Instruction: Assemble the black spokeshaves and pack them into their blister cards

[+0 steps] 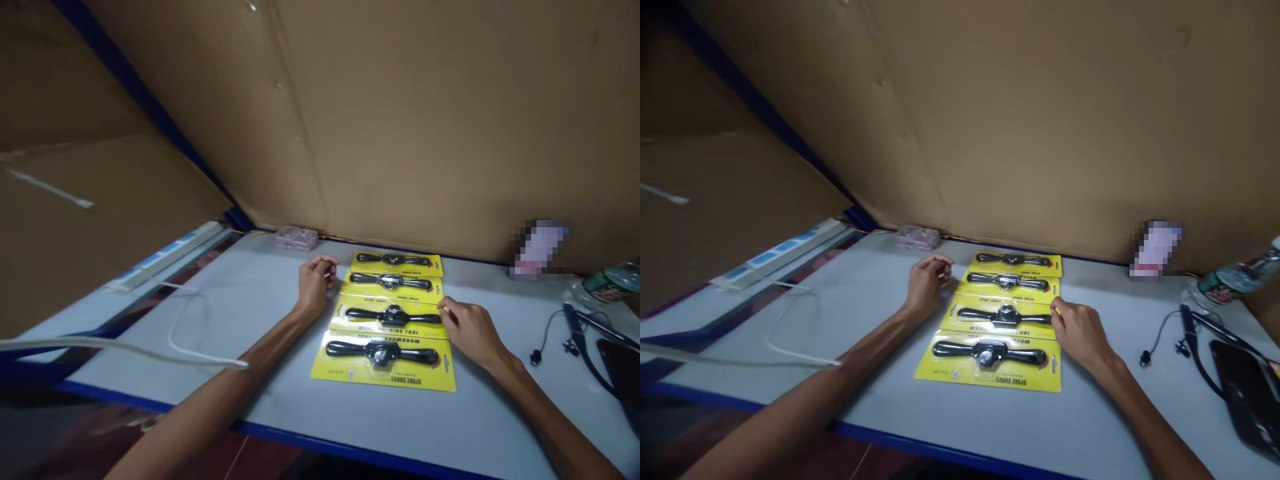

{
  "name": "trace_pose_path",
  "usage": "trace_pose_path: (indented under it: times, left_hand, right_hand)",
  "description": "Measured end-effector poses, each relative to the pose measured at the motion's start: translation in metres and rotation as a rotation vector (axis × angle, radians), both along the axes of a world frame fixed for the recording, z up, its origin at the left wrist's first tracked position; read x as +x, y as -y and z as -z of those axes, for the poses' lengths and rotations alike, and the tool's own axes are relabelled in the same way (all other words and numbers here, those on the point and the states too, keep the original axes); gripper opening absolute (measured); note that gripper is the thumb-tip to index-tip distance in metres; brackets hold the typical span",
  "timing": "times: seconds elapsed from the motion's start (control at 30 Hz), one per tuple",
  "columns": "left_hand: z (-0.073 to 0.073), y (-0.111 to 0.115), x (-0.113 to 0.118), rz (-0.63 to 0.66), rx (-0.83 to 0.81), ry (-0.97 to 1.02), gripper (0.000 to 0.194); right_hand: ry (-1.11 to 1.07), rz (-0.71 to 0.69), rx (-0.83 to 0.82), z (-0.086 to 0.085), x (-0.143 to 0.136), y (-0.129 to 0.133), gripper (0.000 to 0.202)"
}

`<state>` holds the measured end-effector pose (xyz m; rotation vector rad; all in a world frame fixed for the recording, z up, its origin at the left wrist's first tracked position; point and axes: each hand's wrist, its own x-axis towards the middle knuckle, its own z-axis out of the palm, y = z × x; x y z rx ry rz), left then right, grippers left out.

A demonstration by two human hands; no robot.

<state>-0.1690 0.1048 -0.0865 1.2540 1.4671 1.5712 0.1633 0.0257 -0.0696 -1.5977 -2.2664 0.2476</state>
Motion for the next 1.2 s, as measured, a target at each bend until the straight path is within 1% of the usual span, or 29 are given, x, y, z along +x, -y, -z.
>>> trace_pose_path:
  times: [0.1, 0.23, 0.37, 0.47, 0.57, 0.63, 0.7, 0.77, 0.87, 0.93, 1.0, 1.1, 1.2]
  left_hand:
    - [0.007, 0.003, 0.013, -0.001, -0.035, 0.134, 0.014]
    - [0.01, 0.009, 0.024, 0.022, -0.053, 0.227, 0.013]
    - [0.011, 0.011, 0.027, 0.051, -0.043, 0.224, 0.012]
    - [0.012, 0.007, 0.026, 0.083, -0.025, 0.155, 0.013]
    - [0.01, 0.005, 0.023, 0.138, -0.001, 0.021, 0.016]
    - [0.007, 0.006, 0.021, 0.186, 0.032, -0.103, 0.018]
    - [0.003, 0.01, 0.019, 0.248, 0.08, -0.25, 0.018]
    - [-0.003, 0.015, 0.019, 0.327, 0.131, -0.407, 0.017]
    - [-0.009, 0.022, 0.021, 0.436, 0.191, -0.631, 0.026]
    - [-0.011, 0.024, 0.025, 0.472, 0.216, -0.769, 0.036]
    - [-0.011, 0.024, 0.033, 0.503, 0.23, -0.9, 0.047]
    - [-0.008, 0.019, 0.052, 0.573, 0.239, -1.073, 0.066]
    - [-0.005, 0.011, 0.077, 0.606, 0.214, -1.191, 0.074]
  right_hand:
    - [0.03, 0.021, -0.023, 0.009, -0.004, 0.0, 0.025]
    - [0.018, -0.002, -0.029, 0.019, -0.009, 0.0, 0.028]
    - [-0.007, -0.026, -0.003, 0.021, -0.011, 0.002, 0.029]
    - [-0.002, -0.055, -0.009, 0.019, -0.012, 0.001, 0.031]
    - [0.036, -0.023, -0.003, 0.013, -0.011, -0.001, 0.03]
    - [0.045, 0.019, 0.009, 0.004, -0.008, 0.0, 0.029]
    - [0.035, 0.027, 0.011, -0.008, -0.007, 0.004, 0.028]
    - [0.023, -0.051, -0.011, -0.02, -0.01, 0.012, 0.025]
    - [0.063, -0.248, -0.06, -0.032, -0.021, 0.029, 0.018]
    - [0.125, -0.343, -0.09, -0.032, -0.03, 0.04, 0.02]
    - [0.177, -0.391, -0.109, -0.028, -0.037, 0.047, 0.019]
    - [0.213, -0.407, -0.104, -0.023, -0.042, 0.05, 0.014]
    - [0.223, -0.398, -0.112, -0.027, -0.042, 0.05, 0.015]
